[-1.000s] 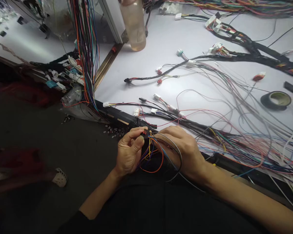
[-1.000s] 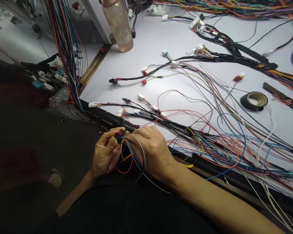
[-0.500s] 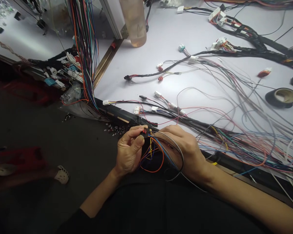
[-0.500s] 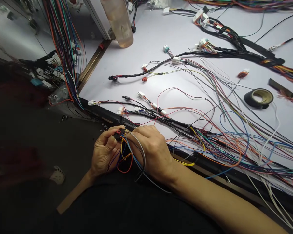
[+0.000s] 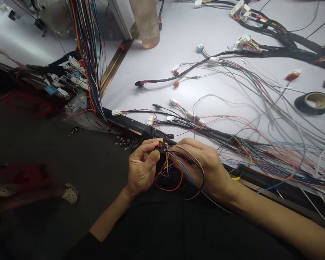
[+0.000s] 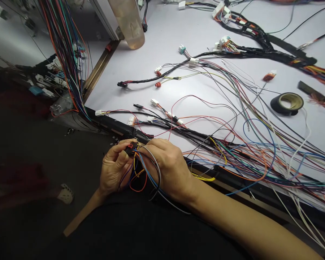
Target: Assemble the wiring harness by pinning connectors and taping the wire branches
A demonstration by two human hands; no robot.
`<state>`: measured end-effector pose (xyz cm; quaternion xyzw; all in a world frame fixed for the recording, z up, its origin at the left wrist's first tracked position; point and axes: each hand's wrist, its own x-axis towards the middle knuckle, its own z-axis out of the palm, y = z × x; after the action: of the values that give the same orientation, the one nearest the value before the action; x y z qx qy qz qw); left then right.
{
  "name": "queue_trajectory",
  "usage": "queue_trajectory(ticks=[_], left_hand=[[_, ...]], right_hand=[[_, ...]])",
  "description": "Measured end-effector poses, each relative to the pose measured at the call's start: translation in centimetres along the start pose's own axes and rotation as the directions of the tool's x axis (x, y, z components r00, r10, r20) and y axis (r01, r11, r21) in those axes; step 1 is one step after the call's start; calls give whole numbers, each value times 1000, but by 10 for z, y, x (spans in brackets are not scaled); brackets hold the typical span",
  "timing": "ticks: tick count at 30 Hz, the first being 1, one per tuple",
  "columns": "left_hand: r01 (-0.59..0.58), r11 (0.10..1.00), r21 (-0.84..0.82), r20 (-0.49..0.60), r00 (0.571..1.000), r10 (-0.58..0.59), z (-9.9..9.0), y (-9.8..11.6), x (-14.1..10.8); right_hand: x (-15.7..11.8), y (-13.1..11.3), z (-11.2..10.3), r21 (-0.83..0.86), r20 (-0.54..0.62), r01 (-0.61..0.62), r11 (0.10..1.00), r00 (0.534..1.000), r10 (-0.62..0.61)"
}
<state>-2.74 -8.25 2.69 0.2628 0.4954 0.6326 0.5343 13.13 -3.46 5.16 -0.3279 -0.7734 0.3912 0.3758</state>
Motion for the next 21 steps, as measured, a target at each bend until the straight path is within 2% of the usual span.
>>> queue_trajectory(ticks=[5, 13, 17, 21], left_hand=[[-50, 997, 67, 38, 998, 47, -2, 0, -1], [-61, 992, 113, 75, 996, 53, -7, 2, -5], [35, 998, 52, 25, 999, -36, -6, -2, -6], [140, 989, -38, -38, 989, -142, -2, -3, -5]], right_hand=[[-1, -3, -2, 5, 49, -26, 1000, 998, 26], [-5, -2, -1, 20, 84, -28, 999, 996, 26], [-4, 2, -1, -5, 100, -32, 999, 994, 32], [-3, 2, -5, -105, 98, -10, 994, 995, 20]])
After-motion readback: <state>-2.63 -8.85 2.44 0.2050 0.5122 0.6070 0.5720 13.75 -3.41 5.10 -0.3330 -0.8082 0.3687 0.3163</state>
